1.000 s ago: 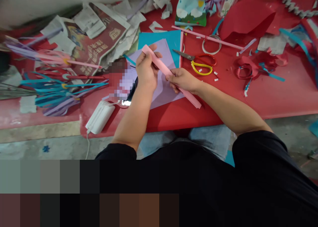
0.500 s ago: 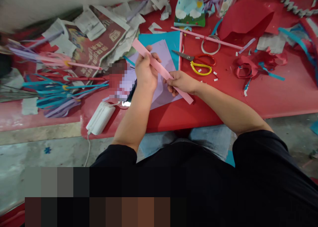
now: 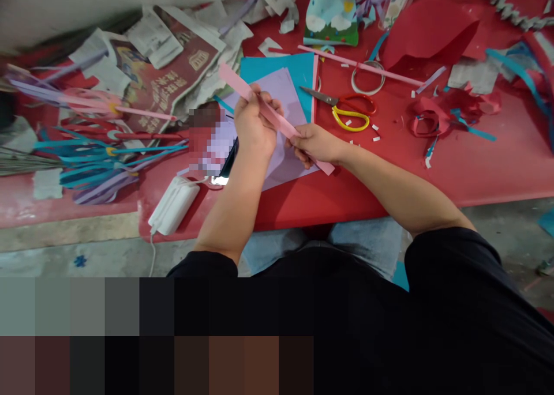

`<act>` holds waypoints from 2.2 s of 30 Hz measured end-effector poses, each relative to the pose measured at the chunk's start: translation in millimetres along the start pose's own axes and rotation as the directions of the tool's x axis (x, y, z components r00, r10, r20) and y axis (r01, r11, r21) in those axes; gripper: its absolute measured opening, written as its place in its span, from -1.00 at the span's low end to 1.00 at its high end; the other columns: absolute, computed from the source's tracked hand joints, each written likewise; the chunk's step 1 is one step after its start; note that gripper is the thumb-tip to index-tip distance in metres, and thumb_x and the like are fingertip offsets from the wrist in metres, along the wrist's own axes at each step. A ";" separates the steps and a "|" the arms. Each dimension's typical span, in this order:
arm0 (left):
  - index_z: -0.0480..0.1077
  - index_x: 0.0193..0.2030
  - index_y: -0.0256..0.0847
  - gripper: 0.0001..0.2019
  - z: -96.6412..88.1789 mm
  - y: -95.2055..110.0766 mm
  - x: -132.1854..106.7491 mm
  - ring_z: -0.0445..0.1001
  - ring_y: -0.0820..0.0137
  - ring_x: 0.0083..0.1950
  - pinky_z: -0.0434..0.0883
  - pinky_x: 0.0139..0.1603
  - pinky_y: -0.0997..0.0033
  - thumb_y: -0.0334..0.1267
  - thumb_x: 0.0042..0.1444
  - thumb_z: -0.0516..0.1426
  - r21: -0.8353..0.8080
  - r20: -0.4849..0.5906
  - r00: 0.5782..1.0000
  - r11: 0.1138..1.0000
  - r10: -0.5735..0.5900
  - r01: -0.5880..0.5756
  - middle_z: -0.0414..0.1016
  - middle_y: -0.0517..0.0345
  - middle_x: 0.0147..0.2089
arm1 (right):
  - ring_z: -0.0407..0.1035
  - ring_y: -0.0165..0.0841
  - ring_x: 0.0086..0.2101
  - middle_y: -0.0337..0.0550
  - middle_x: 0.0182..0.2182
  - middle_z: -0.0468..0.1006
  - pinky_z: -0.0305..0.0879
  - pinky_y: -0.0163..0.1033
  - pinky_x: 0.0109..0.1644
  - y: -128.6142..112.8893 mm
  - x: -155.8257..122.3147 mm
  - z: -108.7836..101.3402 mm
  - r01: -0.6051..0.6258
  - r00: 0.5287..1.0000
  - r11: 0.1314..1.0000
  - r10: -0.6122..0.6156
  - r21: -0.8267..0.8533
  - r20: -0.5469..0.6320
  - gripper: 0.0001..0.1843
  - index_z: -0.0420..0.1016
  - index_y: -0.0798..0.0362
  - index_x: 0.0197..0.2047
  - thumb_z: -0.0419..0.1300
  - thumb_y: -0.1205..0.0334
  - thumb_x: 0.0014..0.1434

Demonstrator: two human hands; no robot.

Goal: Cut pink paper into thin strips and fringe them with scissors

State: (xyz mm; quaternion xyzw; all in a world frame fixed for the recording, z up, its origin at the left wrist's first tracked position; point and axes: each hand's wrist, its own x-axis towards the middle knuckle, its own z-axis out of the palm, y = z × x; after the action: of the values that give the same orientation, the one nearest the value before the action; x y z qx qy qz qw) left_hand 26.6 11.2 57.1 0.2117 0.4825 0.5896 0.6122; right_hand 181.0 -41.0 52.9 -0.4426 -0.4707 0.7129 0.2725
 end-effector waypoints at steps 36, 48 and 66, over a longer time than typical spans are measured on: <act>0.43 -0.24 -0.07 -0.41 4.4 15.6 -15.1 0.21 0.43 -0.50 0.01 -0.40 0.37 0.03 0.85 -0.14 -0.355 -0.004 1.000 0.935 -0.011 0.009 0.32 0.25 -0.42 | 0.48 -0.44 -0.66 -0.44 -0.63 0.42 0.41 -0.44 -0.55 2.2 -4.3 14.7 0.059 0.995 0.998 -0.056 -0.037 0.078 -0.64 0.42 0.04 -0.10 -0.07 0.46 0.72; 0.44 -0.23 0.01 -0.40 -18.0 33.3 21.6 0.42 0.30 -0.36 0.21 -0.38 0.40 0.35 0.73 -0.02 -0.278 -0.134 0.991 0.959 0.021 -0.058 0.25 0.20 -0.47 | 0.35 -0.49 -0.70 -0.48 -0.54 0.39 0.28 -0.43 -0.64 4.2 -4.1 13.1 0.058 0.990 0.997 -0.051 -0.052 0.130 -0.64 0.45 0.05 0.03 -0.06 0.63 0.58; 0.31 -0.25 -0.14 -0.48 -14.0 73.7 1.3 -0.01 0.54 -0.60 -0.06 -0.56 0.52 -0.08 0.87 -0.05 -0.629 -0.013 0.992 0.772 -0.128 0.091 0.07 0.36 -0.51 | 0.33 -0.49 -0.69 -0.46 -0.59 0.38 0.23 -0.42 -0.60 3.9 -8.7 11.5 0.116 0.991 0.980 -0.103 -0.159 0.090 -0.66 0.47 0.03 -0.05 -0.04 0.56 0.63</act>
State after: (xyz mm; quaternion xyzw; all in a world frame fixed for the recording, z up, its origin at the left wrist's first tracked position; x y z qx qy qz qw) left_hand -23.5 24.0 111.4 -0.0486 0.2872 0.6855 0.6673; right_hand 174.9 -54.5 54.6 -0.4077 -0.5619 0.6732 0.2547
